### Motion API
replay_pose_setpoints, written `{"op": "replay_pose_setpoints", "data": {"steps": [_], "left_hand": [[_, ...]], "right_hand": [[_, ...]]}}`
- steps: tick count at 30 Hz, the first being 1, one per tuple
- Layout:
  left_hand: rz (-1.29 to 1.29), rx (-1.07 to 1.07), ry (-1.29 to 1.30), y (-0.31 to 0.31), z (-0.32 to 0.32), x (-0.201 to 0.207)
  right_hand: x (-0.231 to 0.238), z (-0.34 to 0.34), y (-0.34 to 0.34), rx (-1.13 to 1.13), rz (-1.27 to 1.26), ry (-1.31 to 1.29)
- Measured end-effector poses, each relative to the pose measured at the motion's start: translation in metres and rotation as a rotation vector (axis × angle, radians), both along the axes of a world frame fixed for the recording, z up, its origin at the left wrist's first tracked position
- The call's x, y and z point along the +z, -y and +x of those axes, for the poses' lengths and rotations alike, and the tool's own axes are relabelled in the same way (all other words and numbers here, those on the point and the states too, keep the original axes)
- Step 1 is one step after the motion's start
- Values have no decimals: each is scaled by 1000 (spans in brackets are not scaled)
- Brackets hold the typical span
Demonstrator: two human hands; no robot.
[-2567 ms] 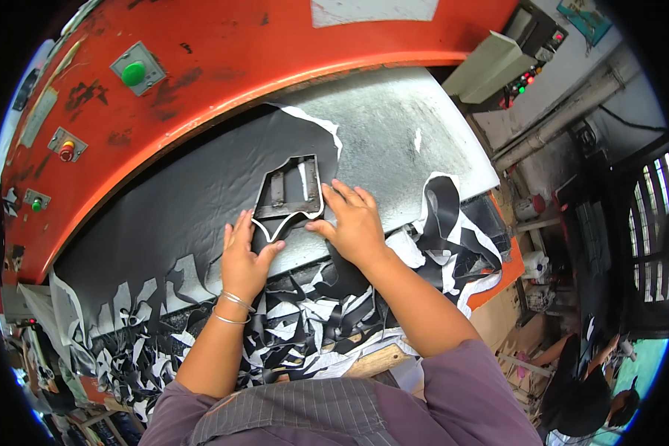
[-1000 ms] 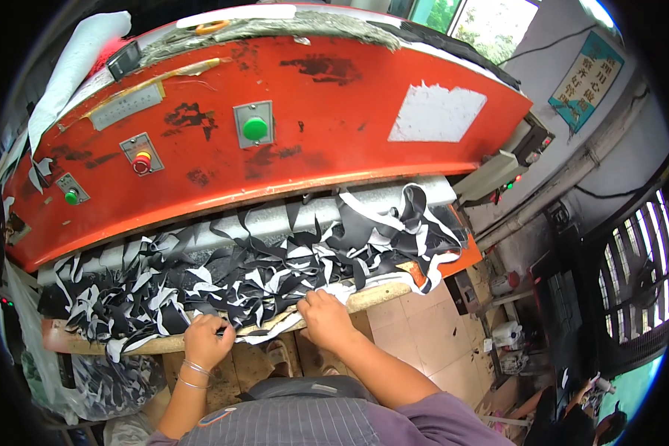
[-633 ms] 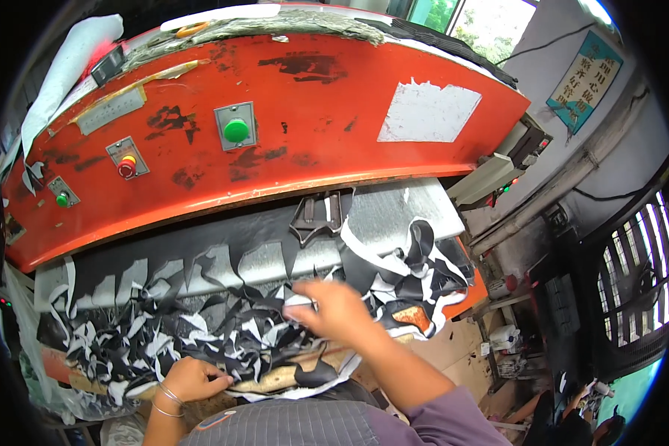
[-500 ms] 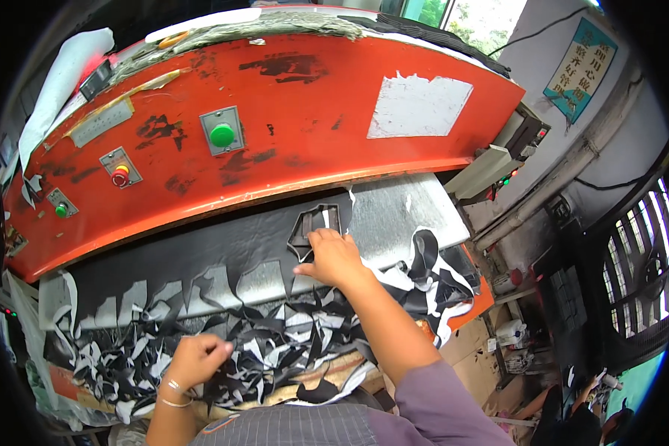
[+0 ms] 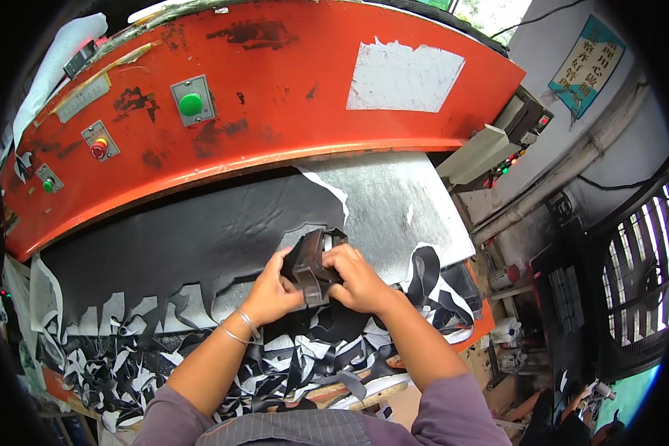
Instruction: Using a hydraulic press with a metal die to cut specific shapes out of a leather sheet.
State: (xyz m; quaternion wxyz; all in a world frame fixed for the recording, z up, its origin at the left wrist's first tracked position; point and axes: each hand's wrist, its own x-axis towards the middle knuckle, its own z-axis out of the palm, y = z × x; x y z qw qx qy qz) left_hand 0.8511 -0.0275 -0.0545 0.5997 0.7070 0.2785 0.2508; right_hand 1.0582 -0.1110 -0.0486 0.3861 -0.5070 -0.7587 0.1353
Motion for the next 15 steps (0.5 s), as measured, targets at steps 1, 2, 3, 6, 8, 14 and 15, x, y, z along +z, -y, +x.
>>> {"op": "replay_pose_setpoints", "data": {"steps": [1, 2, 3, 6, 8, 14, 15], "left_hand": [[-26, 46, -144, -6, 1, -9], [-52, 94, -290, -9, -1, -17], [-55, 90, -290, -3, 2, -20], [484, 155, 48, 10, 2, -27], [532, 171, 16, 15, 2, -25], [573, 163, 65, 31, -2, -34], [573, 169, 61, 30, -4, -33]], "right_hand": [[5, -4, 5, 11, -1, -5], [10, -8, 10, 11, -42, -81], [12, -4, 17, -4, -86, -151], [30, 18, -12, -92, -33, 47], [41, 21, -49, -145, -84, 263], [5, 20, -110, -216, -214, 625], [0, 17, -114, -218, -149, 651]]}}
